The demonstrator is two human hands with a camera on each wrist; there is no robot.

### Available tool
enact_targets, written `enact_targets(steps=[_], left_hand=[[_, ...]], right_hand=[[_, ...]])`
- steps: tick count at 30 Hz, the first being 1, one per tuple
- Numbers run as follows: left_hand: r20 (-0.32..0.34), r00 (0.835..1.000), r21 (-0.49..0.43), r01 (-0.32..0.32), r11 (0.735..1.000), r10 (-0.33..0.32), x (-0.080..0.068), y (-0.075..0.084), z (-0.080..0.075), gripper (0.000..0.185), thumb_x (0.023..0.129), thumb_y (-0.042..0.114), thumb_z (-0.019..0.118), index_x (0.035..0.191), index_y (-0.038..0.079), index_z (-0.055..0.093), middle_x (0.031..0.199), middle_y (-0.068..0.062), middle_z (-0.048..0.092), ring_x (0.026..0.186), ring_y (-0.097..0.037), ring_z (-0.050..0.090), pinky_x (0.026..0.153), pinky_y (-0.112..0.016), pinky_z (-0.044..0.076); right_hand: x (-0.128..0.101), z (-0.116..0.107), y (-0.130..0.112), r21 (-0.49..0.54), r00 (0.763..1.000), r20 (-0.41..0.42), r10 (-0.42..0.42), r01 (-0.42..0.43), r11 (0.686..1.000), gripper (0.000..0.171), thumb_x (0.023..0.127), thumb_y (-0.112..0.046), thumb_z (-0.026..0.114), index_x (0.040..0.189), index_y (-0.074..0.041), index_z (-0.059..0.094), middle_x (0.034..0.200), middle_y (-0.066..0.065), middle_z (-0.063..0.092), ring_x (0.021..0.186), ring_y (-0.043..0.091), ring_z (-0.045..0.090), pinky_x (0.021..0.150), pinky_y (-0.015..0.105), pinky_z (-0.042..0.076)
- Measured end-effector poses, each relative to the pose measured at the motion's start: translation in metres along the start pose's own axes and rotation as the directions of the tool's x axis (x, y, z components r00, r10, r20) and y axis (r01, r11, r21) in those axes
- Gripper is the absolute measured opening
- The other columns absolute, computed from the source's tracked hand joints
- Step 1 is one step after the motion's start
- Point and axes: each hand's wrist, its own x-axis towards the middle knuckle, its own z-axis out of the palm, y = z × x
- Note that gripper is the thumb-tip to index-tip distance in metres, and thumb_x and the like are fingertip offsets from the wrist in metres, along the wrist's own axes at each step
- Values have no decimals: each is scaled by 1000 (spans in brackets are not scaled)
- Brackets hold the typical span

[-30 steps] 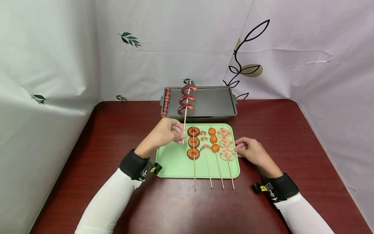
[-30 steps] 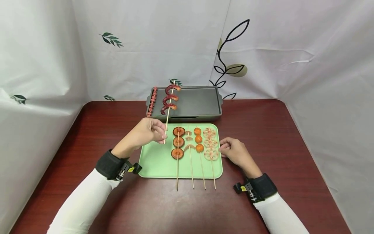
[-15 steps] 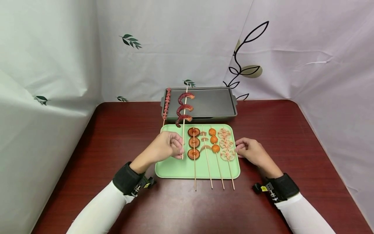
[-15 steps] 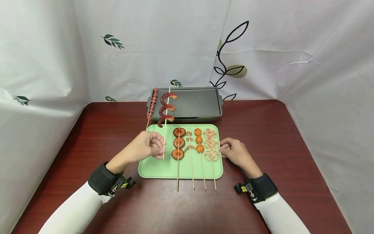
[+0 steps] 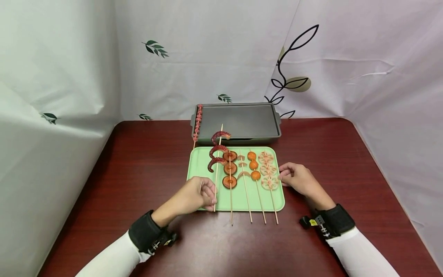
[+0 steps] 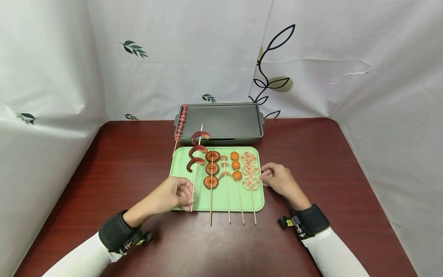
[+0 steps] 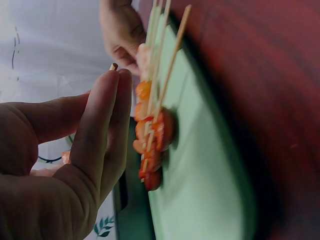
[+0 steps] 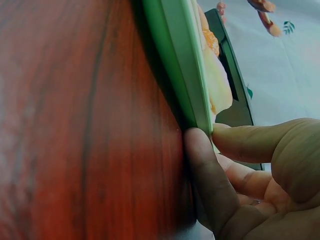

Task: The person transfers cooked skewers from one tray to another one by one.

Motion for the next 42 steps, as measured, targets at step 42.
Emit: enact_targets(steps=[42], left_hand=[[-26,992,-199,117,973,-124,-12,-40,16,15,87,-18,64,101,-17,57,77,-11,65,64,-17,72,66,-33,66]], right_hand=[[2,0,3,10,1000,3,-1,1,1000,27,100,-1,64,125,9,62,97,17,69,84,13,71,72,25,65]])
